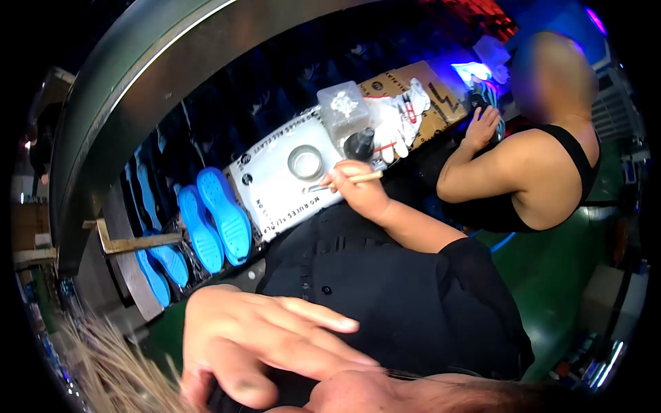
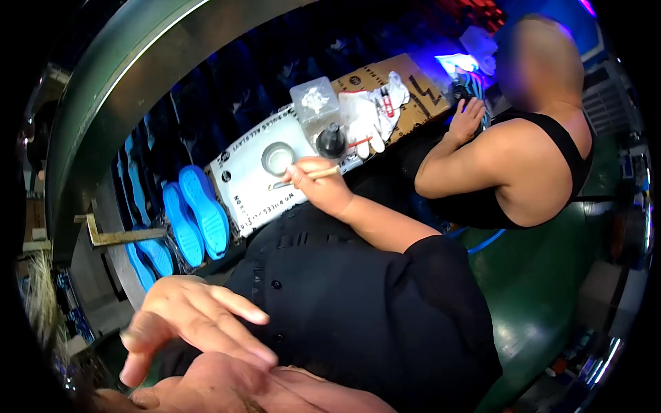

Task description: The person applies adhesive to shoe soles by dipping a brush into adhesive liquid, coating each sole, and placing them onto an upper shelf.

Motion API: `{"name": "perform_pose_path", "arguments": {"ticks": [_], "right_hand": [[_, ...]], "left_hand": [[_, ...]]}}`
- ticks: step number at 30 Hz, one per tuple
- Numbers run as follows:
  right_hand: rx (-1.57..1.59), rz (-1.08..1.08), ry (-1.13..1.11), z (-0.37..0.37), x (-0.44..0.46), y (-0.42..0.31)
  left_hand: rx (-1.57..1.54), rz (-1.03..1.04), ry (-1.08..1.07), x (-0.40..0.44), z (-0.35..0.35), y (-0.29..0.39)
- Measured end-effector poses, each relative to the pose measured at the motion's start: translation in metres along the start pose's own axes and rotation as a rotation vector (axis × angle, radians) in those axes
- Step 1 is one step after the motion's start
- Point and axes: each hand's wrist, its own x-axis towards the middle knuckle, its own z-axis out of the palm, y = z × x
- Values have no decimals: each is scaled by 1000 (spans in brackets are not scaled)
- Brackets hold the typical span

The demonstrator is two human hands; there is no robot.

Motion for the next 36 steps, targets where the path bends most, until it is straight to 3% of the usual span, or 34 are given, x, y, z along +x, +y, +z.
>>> {"name": "perform_pose_path", "arguments": {"ticks": [2,3,4,6,8,10,12,14,15,22,25,28,33,36], "right_hand": [[19,-2,21,-1,1,7],[39,15,20,-2,1,11],[54,29,21,-4,3,14],[81,12,92,-2,7,18],[90,94,106,-2,13,12],[-64,98,96,-6,20,21],[-220,53,54,-9,29,17],[-307,-67,57,-7,38,24],[-249,-3,32,-5,43,27],[-307,58,-74,15,60,61],[-378,33,-89,20,60,67],[-360,40,-60,22,60,66],[-260,-28,55,14,56,44],[-257,-71,69,10,56,38]], "left_hand": [[87,24,37,-22,-9,22],[142,43,131,-37,-14,31],[225,182,365,-55,-10,20],[785,-277,1103,-115,-7,21],[1147,-800,1408,-182,-32,4],[1580,-1335,1336,-228,-34,-9],[1610,-1798,1183,-253,-33,-23],[1630,-1907,1106,-264,-38,-35],[1669,-2016,1053,-268,-42,-38],[1602,-1979,1067,-279,-49,-37],[1593,-1778,1236,-277,-41,-42],[1698,-1764,1253,-279,-38,-52],[1611,-1805,1221,-287,-41,-51],[1613,-1739,1310,-284,-40,-50]]}}
